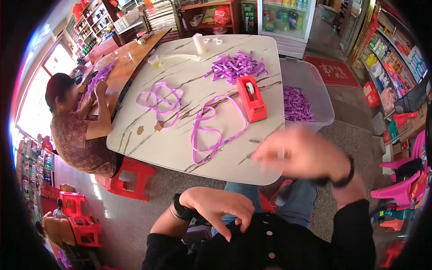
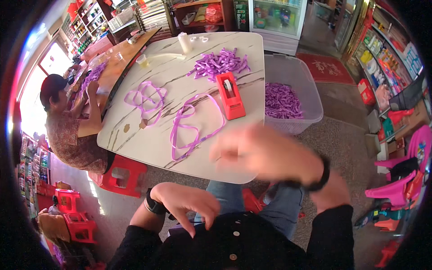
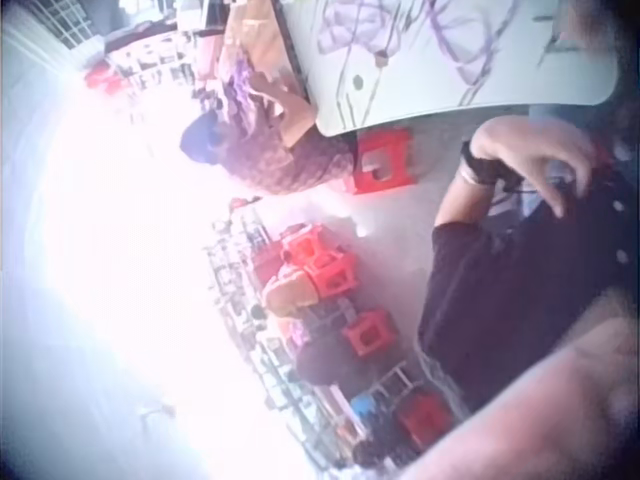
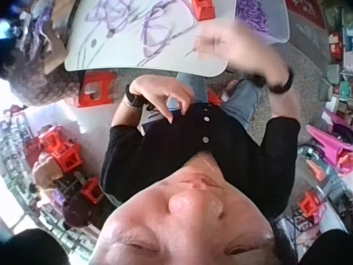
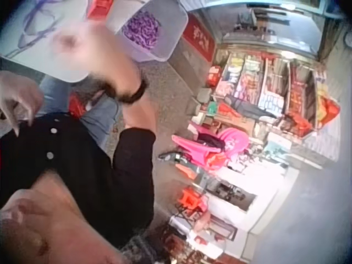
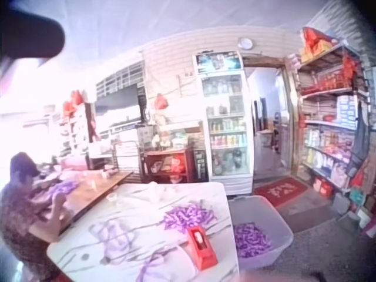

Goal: Making decorative bows by wrapping and tying purple ribbons around a wooden jig frame.

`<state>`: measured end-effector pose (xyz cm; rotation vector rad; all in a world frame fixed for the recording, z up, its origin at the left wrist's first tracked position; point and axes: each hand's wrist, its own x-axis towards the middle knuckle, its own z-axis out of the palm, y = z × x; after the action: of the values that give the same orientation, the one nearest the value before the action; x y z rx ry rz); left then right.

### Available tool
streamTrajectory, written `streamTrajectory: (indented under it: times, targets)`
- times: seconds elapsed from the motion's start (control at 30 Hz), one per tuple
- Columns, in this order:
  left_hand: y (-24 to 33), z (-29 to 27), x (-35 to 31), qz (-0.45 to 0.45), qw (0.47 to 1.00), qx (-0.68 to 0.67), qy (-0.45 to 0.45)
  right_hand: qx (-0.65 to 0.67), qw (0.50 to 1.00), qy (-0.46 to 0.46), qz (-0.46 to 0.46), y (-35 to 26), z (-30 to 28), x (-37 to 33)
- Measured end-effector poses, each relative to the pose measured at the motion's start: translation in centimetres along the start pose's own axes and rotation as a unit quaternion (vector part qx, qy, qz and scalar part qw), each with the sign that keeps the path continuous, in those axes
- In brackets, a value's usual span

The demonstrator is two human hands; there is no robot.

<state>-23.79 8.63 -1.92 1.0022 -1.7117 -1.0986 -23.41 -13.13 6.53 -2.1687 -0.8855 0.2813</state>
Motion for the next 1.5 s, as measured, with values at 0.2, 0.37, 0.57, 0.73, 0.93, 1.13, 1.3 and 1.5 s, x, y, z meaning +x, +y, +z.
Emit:
streamTrajectory:
  times: [0.2, 0.37, 0.57, 0.73, 0.93, 1.13, 1.3, 1.5]
  targets:
    - [-1.4, -1.2, -2.0, -0.213, 0.962, 0.045, 0.165, 0.092, 0.977, -0.070, -0.179, -2.5, 9.7, -4.6]
    - [-3.4, -2.9, -2.7, -0.338, 0.826, 0.165, 0.421, 0.005, 0.984, -0.037, -0.173, -3.0, 11.6, -4.6]
    - [-6.9, -4.7, -4.6, -0.354, 0.668, 0.405, 0.514, -0.136, 0.970, 0.058, -0.192, -5.1, 13.0, -4.0]
    - [-8.3, -5.0, -4.9, -0.387, 0.631, 0.451, 0.498, -0.210, 0.965, 0.033, -0.152, -5.6, 14.3, -4.3]
    - [-9.0, -5.0, -4.7, -0.434, 0.591, 0.460, 0.501, -0.226, 0.955, 0.082, -0.172, -6.3, 15.3, -3.6]
    - [-8.9, -5.2, -4.9, -0.424, 0.604, 0.458, 0.496, -0.255, 0.953, 0.011, -0.163, -5.2, 14.1, -3.9]
    - [-8.7, -5.4, -4.8, -0.411, 0.624, 0.440, 0.497, -0.273, 0.944, -0.019, -0.182, -5.1, 9.9, -5.1]
    - [-2.2, -8.4, -4.6, -0.263, 0.778, 0.085, 0.564, 0.079, 0.972, -0.039, -0.217, -2.7, 4.5, -4.6]
